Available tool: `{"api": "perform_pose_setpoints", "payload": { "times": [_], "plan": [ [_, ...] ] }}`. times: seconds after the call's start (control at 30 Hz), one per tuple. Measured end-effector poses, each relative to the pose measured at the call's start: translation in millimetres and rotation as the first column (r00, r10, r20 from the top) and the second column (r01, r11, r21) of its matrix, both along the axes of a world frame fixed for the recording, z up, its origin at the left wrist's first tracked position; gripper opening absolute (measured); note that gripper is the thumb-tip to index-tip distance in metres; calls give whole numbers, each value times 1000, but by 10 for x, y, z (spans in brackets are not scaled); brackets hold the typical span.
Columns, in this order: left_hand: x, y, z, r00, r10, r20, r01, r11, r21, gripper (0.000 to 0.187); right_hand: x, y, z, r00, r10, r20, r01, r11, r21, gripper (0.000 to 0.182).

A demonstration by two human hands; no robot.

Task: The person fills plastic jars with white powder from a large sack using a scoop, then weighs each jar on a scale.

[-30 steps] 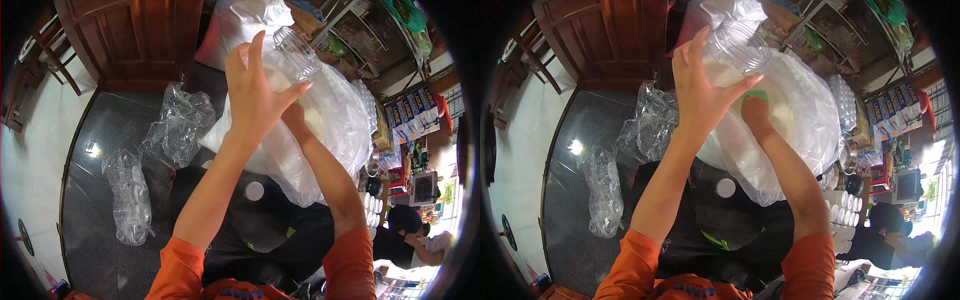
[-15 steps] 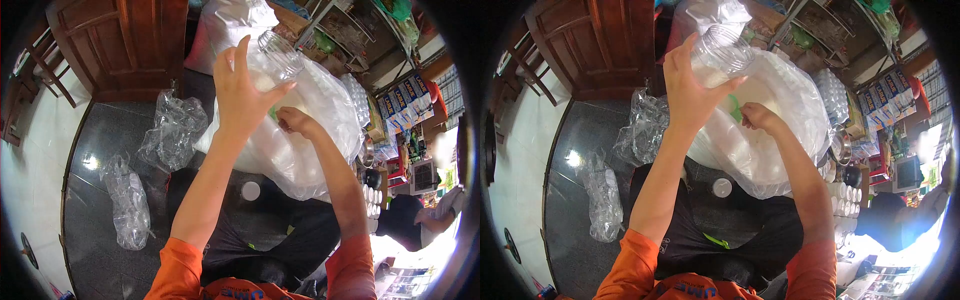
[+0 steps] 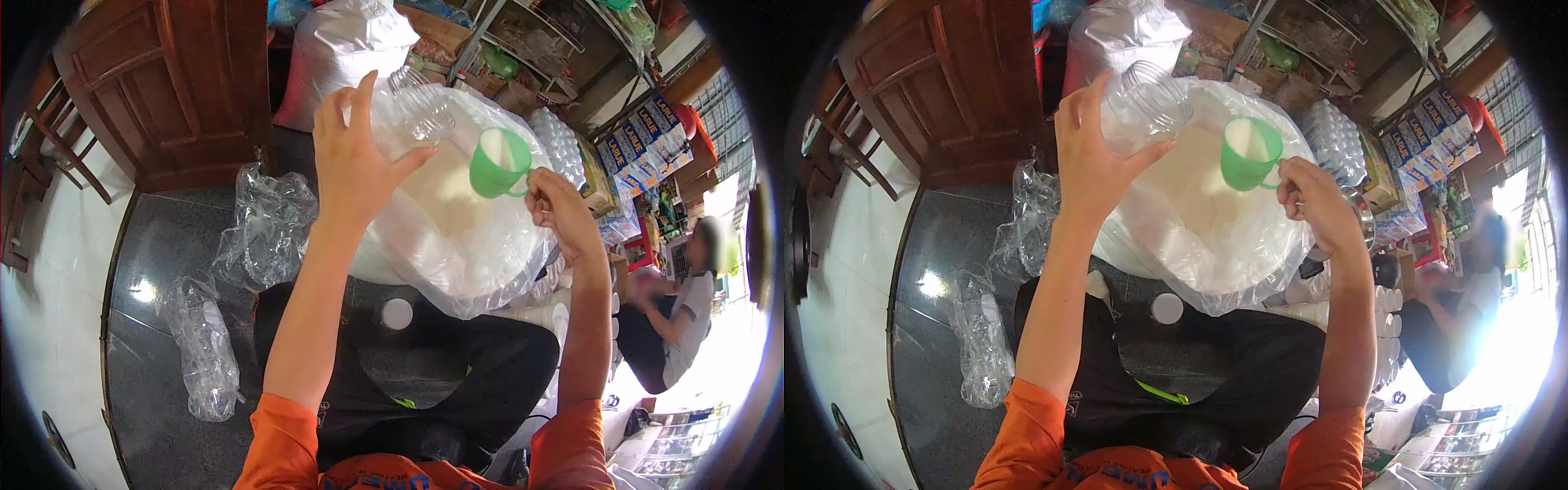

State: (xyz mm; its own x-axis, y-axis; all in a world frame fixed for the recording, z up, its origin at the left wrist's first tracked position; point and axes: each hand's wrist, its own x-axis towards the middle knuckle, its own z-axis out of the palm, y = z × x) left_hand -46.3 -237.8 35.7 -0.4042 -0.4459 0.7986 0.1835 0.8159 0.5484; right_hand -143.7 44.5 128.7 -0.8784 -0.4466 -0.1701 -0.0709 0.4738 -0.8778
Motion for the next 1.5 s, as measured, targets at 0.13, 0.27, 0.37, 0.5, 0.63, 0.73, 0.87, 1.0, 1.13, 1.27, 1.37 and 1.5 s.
{"api": "perform_pose_setpoints", "payload": {
  "times": [0.13, 0.27, 0.37, 0.5, 0.63, 0.73, 0.87, 1.0, 1.13, 1.27, 1.37, 1.5],
  "plan": [
    [-24, 132, 28, 998, -29, 58, 32, 998, -53, 106, -15, -42, 220, 982, -91, -166, 89, 996, -18, 31],
    [-40, 307, 12, 997, -21, 73, 27, 996, -86, 106, -36, -258, 445, 923, 2, -386, 44, 993, 111, 37],
    [-62, 385, 7, 995, -50, 83, 56, 997, -61, 107, 138, -552, 486, 734, 145, -663, 108, 940, 324, 26],
    [-67, 435, -5, 993, -51, 105, 52, 999, -4, 109, 335, -829, 394, 404, 331, -853, 124, 904, 409, 23],
    [-85, 393, -18, 997, -61, 54, 58, 996, 68, 110, 513, -969, 343, 153, 589, -794, 336, 725, 602, 10],
    [-81, 389, -8, 997, -80, -7, 80, 987, 142, 110, 554, -998, 349, -29, 589, -808, 271, 782, 561, 14],
    [-97, 358, -9, 993, -77, -90, 91, 982, 167, 110, 586, -1012, 418, -100, 581, -808, 258, 799, 543, 16],
    [-98, 337, 4, 989, -83, -119, 106, 974, 201, 110, 497, -929, 474, 124, 416, -901, 236, 869, 434, 10],
    [-112, 218, -75, 987, -64, -151, 96, 971, 217, 108, 404, -799, 565, 559, 106, -822, 295, 902, 317, 24],
    [-59, 63, -61, 992, -5, -123, 30, 979, 201, 108, 87, -692, 12, 664, 288, -690, 220, 806, 549, 30],
    [-74, 27, -70, 992, 14, -126, 13, 977, 211, 109, -259, -927, -650, 587, 538, -605, 219, 614, 758, 24],
    [-101, 6, -85, 985, 22, -173, 11, 982, 187, 105, -1035, -1234, -1598, 425, 697, -577, 276, 507, 816, 17]
  ]
}}
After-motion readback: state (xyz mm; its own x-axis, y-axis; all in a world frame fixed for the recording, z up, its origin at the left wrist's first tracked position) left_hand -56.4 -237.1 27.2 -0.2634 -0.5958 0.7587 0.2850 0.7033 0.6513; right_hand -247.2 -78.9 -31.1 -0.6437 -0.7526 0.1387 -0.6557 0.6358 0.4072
